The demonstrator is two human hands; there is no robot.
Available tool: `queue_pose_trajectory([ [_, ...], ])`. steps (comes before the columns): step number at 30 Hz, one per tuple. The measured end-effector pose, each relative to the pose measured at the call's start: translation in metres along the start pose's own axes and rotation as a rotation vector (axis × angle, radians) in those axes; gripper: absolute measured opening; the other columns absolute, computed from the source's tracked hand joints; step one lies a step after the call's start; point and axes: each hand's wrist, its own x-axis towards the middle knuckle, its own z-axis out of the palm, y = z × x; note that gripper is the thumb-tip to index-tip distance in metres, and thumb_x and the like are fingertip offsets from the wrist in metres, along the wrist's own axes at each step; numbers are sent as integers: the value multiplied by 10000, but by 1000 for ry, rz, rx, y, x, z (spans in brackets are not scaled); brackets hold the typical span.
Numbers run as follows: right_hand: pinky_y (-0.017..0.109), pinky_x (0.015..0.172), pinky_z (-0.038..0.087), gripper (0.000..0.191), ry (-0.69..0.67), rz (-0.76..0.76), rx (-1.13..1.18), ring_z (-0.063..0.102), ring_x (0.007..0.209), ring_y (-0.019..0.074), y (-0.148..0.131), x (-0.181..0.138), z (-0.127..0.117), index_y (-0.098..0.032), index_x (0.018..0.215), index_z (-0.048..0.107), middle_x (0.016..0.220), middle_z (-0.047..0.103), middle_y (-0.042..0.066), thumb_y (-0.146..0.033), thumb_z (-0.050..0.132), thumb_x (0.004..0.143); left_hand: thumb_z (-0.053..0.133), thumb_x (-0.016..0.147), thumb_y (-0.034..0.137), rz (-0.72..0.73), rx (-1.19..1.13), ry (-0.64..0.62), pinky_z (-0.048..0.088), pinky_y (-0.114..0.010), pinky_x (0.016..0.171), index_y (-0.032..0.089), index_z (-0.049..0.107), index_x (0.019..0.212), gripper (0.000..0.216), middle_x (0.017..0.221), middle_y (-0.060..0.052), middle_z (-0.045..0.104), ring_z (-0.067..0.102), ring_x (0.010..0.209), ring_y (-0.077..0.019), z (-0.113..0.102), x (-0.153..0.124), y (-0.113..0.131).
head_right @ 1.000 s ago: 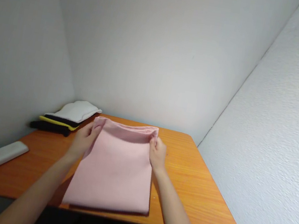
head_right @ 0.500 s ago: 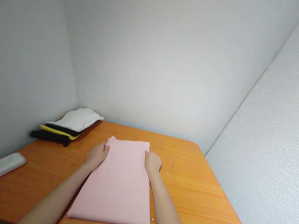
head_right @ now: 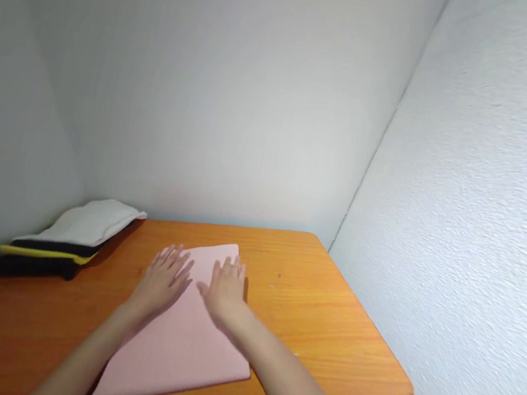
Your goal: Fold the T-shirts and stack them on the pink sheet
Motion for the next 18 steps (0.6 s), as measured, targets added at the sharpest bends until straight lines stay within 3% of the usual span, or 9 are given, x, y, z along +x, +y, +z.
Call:
queue_pose_trajectory([
  [3,639,1115,-9,834,-160,-176,81,-57,1443,394,-11,-39,11,-179,1534,227,1589,58,164,-713,340,905,361,944,509,0,60,-173,114,-540,1171,204,395,1463,603,1571,-108,292,205,1461,-311,20,0,1],
  [7,647,1115,-28,804,-130,-241,167,-97,1443,363,-6,-69,15,-206,1550,127,1588,-33,143,-692,295,932,291,948,546,-42,99,-213,105,-544,1169,183,350,1488,653,1580,-119,245,189,1465,-312,30,0,2],
  [14,625,1135,-2,766,-136,-363,215,-42,1453,356,18,-87,-4,-219,1545,171,1595,31,136,-674,315,945,293,947,514,-111,212,-246,182,-562,1132,121,352,1484,668,1555,-185,293,251,1434,-365,8,-32,33],
  [18,505,1162,168,643,-80,-457,248,170,1444,281,44,-113,-7,-227,1502,301,1573,237,107,-593,359,976,304,941,499,-66,288,-238,407,-502,947,92,519,1358,621,1343,-241,549,537,1180,-388,-24,-64,50],
])
